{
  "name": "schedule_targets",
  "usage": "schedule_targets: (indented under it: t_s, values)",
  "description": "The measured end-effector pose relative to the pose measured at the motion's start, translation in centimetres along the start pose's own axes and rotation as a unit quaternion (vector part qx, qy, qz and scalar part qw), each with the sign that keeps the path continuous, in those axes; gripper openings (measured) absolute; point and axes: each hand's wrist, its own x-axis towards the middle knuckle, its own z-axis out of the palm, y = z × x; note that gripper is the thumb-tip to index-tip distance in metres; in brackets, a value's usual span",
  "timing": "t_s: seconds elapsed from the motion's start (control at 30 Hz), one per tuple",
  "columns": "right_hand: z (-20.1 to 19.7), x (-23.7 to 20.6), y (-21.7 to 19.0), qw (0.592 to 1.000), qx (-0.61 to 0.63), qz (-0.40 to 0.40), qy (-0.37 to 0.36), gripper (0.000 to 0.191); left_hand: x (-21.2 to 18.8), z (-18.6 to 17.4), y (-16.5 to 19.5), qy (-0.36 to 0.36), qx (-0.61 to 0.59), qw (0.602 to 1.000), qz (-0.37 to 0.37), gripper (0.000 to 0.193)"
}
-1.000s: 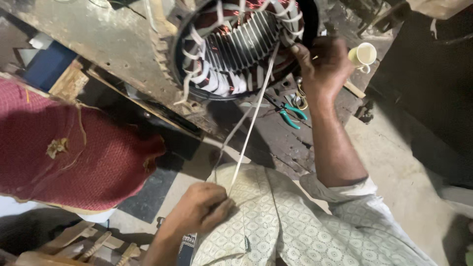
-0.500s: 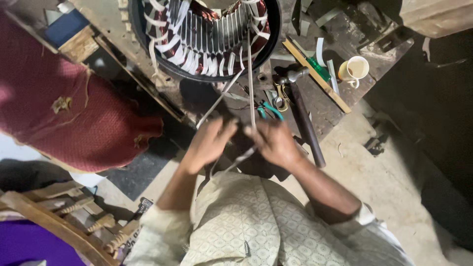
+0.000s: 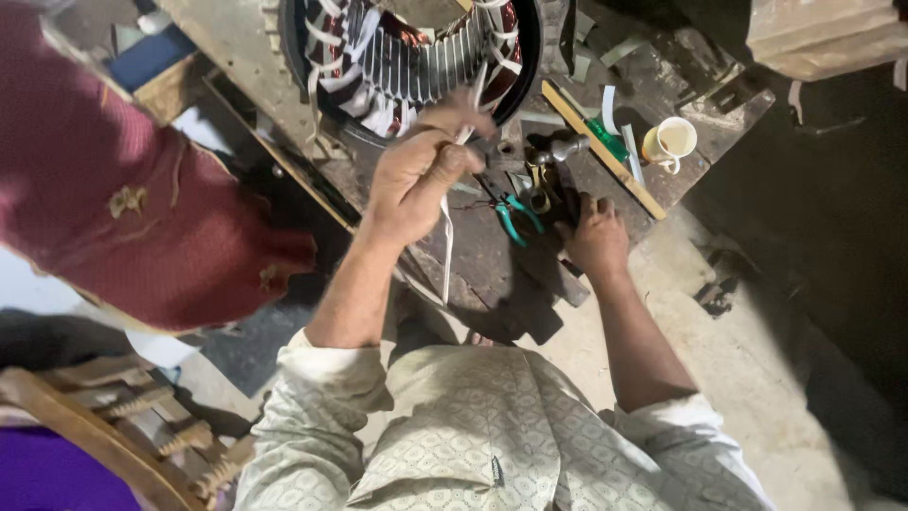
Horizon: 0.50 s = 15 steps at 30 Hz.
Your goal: The person uses a hammer to tap white insulating strips into the slots of an electric motor stator. They repeatedly adjust the strips with their hands and strike them with the hammer to secure them in place.
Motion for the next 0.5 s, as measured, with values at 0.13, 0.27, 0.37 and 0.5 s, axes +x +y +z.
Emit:
schedule_targets:
  t_s: [0.13, 0.27, 0.37, 0.5]
  values:
    - [1.8, 1.3, -0.4, 0.991, 0.043, 0.128, -0.012, 0.047, -0.2, 2.0, -0.6, -0.018, 0.017, 0.971, -0.236, 0.026]
    - [0.8, 0.4, -1.1, 0.988, 0.081, 0.104, 0.086, 0.053, -2.6, -0.1, -0.5, -0.039, 0.099, 0.991, -0.08, 0.024]
    - [-2.0, -1.9, -4.7, 0.776, 0.553, 0.303, 0.01, 0.042, -2.9, -4.8, -0.2, -0.121, 0.156, 0.977, -0.076, 0.026]
    - [-3.9, -3.1, -11.6, 0.711, 0.638, 0.249, 0.159, 0.04, -1.0, -10.2, -1.2, -0.227, 0.235, 0.945, 0.004, 0.035]
